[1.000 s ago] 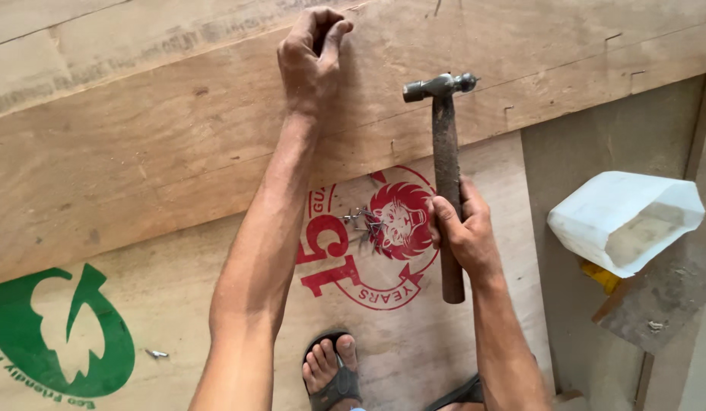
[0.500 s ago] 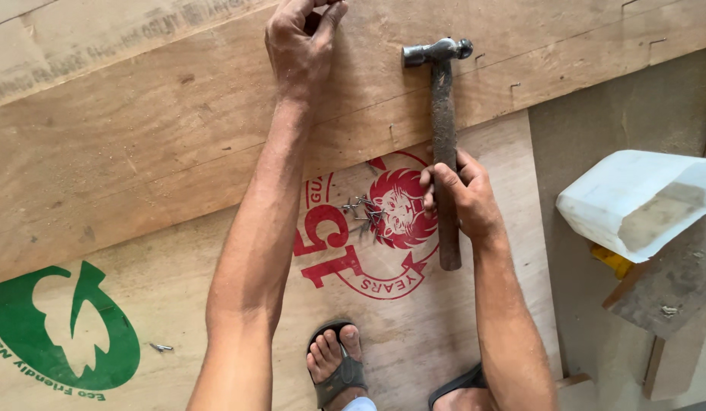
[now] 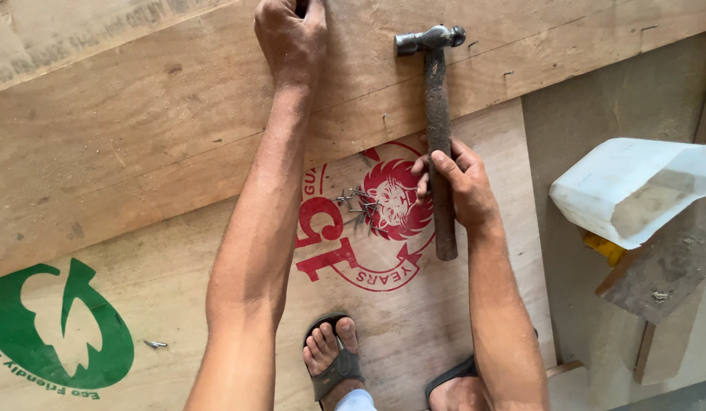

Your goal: The person hammers multiple nails into a wooden board on the floor, using a hammer to drive each nail until it is flush with the surface.

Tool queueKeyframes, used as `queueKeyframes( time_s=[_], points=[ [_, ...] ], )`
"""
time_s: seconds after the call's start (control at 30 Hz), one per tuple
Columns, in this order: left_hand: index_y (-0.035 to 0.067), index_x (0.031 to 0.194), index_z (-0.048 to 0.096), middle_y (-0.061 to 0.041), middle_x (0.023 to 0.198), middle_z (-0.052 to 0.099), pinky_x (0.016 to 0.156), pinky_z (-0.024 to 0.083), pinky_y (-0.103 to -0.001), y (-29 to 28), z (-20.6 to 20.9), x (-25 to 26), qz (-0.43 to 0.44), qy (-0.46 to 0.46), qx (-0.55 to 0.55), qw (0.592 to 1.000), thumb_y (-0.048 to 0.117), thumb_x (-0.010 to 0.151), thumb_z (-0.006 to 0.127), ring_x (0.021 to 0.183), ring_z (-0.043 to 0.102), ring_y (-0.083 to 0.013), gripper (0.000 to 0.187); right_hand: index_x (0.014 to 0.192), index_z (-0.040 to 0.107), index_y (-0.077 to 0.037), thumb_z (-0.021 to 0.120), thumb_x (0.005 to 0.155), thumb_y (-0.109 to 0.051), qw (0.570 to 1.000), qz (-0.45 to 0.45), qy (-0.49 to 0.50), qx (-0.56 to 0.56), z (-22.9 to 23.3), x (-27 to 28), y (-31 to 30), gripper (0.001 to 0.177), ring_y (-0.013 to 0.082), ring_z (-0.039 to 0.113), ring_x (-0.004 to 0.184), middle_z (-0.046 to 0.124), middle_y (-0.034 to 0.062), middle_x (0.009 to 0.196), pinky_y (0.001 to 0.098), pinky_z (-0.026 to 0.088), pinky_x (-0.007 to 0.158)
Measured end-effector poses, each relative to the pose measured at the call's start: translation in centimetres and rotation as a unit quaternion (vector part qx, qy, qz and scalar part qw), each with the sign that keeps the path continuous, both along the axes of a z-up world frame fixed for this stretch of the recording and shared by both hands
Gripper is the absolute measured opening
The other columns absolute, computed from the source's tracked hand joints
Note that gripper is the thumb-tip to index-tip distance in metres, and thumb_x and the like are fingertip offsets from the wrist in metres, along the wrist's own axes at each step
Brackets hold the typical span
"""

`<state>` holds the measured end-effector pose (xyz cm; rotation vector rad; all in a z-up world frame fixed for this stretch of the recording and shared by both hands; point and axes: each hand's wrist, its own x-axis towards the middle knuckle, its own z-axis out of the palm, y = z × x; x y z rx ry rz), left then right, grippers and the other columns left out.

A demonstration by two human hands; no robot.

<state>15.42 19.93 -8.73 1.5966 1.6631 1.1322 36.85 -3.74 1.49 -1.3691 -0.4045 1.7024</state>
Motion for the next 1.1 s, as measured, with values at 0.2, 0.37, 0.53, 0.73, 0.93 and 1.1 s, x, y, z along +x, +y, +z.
queueKeyframes(
  time_s=[0.2,0.37,0.53,0.73,0.93,1.1],
  points=[
    [0.008,0.095,0.076,-0.006,0.094,0.075,0.069,0.059,-0.030,-3.1,3.9,-1.3,-0.150,-0.017,0.107,0.983,0.006,0.098,0.074,0.083,0.069,-0.0156,0.004,0.119,0.055,0.000,0.060,0.106,-0.018,1.000,-0.007,0.010,-0.001,-0.2,0.2,0.9,0.024,0.0178,0.069,0.070,0.070,0.0159,0.093,0.0354,0.061,0.062],
    [0.009,0.100,0.077,-0.003,0.104,0.076,0.083,0.059,-0.031,-8.1,5.3,-1.6,-0.186,0.014,0.074,0.980,0.009,0.096,0.078,0.095,0.068,-0.0171,0.004,0.121,0.055,0.000,0.059,0.106,-0.019,0.999,0.002,0.032,0.002,-0.7,0.7,0.7,0.025,0.0179,0.069,0.071,0.071,0.0170,0.096,0.0347,0.061,0.065],
    [0.009,0.097,0.078,-0.002,0.100,0.076,0.081,0.056,-0.033,-9.7,6.7,-0.8,-0.191,0.015,0.074,0.979,0.009,0.092,0.082,0.092,0.065,-0.0173,0.006,0.121,0.055,0.000,0.060,0.106,-0.018,0.999,0.001,0.035,0.006,-0.5,0.5,0.9,0.024,0.0188,0.069,0.072,0.070,0.0182,0.097,0.0332,0.060,0.066],
    [0.006,0.101,0.075,-0.005,0.105,0.073,0.083,0.058,-0.031,-12.5,8.6,-3.1,-0.175,-0.046,0.028,0.983,0.002,0.093,0.080,0.099,0.066,-0.0208,0.010,0.118,0.055,0.000,0.062,0.105,-0.021,1.000,0.002,0.015,0.003,-0.8,0.6,0.7,0.025,0.0201,0.069,0.073,0.070,0.0193,0.097,0.0321,0.059,0.068],
    [0.002,0.102,0.075,-0.007,0.104,0.073,0.086,0.057,-0.035,-15.4,11.2,-9.2,-0.116,-0.025,0.030,0.992,-0.004,0.093,0.078,0.101,0.066,-0.0220,0.011,0.115,0.053,-0.001,0.063,0.106,-0.022,1.000,0.014,0.003,0.021,-1.3,0.8,0.5,0.025,0.0211,0.069,0.074,0.071,0.0204,0.100,0.0333,0.059,0.069],
    [0.002,0.100,0.075,-0.007,0.102,0.073,0.083,0.056,-0.034,-16.7,11.2,-12.5,-0.075,-0.028,0.022,0.997,-0.004,0.091,0.078,0.098,0.067,-0.0225,0.011,0.126,0.056,-0.003,0.062,0.102,-0.025,0.999,0.014,0.034,0.009,0.4,0.5,0.5,0.034,0.0190,0.069,0.072,0.069,0.0146,0.096,0.0383,0.062,0.064]
  ],
)
